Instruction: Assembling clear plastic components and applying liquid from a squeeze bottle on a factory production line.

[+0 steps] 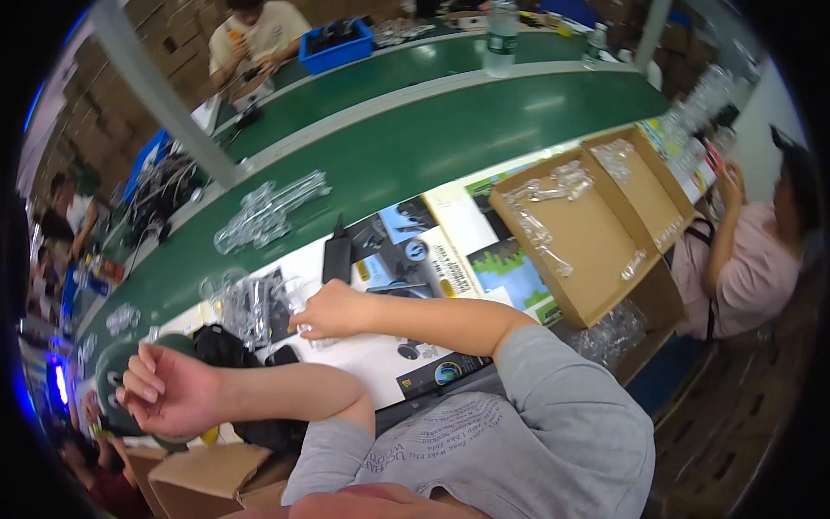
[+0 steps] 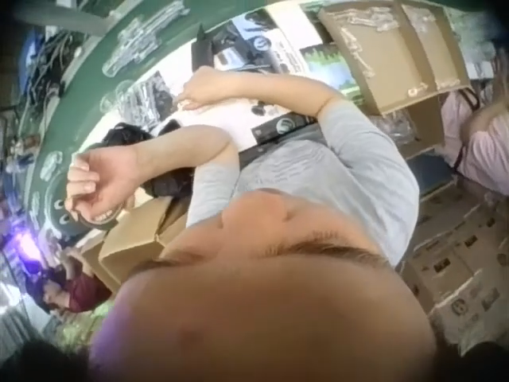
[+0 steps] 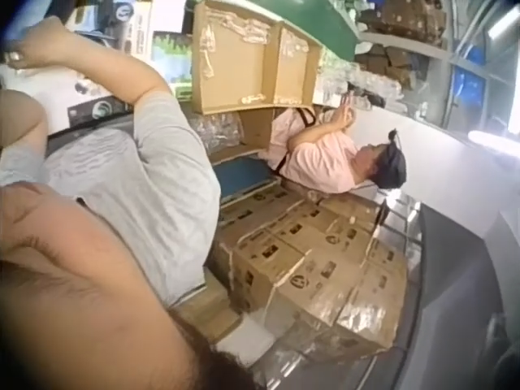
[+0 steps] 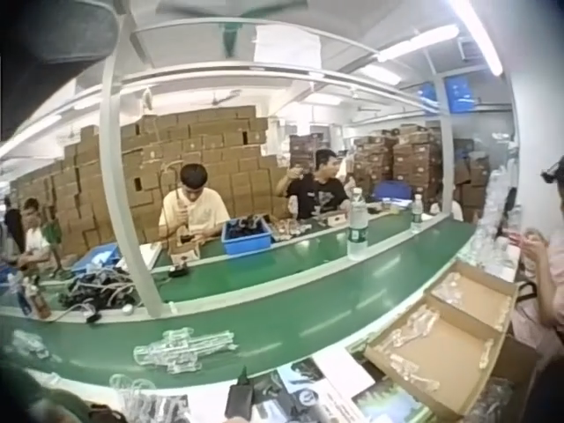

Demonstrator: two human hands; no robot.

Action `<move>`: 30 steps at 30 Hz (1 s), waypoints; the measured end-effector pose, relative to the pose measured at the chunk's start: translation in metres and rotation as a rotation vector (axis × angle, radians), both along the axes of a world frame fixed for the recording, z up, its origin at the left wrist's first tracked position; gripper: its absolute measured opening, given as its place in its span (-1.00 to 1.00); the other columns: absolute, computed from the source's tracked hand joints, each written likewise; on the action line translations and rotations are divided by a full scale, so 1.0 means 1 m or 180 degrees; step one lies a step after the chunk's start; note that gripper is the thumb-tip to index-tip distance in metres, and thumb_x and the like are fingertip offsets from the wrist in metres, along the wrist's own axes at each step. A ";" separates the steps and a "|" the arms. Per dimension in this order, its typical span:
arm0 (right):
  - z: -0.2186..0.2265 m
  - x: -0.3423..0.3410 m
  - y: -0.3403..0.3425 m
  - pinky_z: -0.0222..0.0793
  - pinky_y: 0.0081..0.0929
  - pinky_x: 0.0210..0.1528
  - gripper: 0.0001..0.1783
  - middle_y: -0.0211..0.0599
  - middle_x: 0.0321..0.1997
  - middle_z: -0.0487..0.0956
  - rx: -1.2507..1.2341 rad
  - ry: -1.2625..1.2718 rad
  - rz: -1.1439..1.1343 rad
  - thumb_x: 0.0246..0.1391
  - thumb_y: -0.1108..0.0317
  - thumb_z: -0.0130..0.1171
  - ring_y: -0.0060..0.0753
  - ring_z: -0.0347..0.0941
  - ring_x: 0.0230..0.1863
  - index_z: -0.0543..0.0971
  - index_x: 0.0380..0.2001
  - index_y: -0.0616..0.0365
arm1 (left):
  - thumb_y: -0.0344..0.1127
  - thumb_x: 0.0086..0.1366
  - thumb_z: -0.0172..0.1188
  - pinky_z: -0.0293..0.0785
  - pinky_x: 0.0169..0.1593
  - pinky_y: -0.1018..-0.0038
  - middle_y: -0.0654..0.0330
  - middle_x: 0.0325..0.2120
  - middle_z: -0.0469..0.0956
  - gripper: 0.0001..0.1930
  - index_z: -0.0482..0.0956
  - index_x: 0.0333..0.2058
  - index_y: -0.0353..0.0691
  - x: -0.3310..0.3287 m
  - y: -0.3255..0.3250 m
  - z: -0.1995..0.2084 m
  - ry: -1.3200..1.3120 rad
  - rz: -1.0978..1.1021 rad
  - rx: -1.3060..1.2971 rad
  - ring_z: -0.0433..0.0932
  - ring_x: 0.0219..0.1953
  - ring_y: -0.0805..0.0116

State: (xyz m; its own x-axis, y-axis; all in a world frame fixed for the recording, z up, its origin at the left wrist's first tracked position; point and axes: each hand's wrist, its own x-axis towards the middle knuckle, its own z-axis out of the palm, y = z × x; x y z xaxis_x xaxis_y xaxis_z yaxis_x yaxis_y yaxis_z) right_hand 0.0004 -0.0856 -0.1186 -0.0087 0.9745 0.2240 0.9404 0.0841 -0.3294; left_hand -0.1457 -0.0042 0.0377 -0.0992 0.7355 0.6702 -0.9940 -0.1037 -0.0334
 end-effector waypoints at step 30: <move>0.111 0.021 -0.059 0.23 -0.37 -0.36 -0.68 -0.30 -0.32 0.33 0.2674 0.0347 0.0267 -0.24 0.31 0.23 -0.26 0.30 -0.31 0.48 -0.29 -0.10 | -0.28 0.16 0.12 0.29 -0.17 0.50 0.17 -0.32 0.35 -0.41 0.10 0.11 -0.31 0.063 -0.022 -0.008 0.4163 0.0104 0.1610 0.34 -0.27 0.42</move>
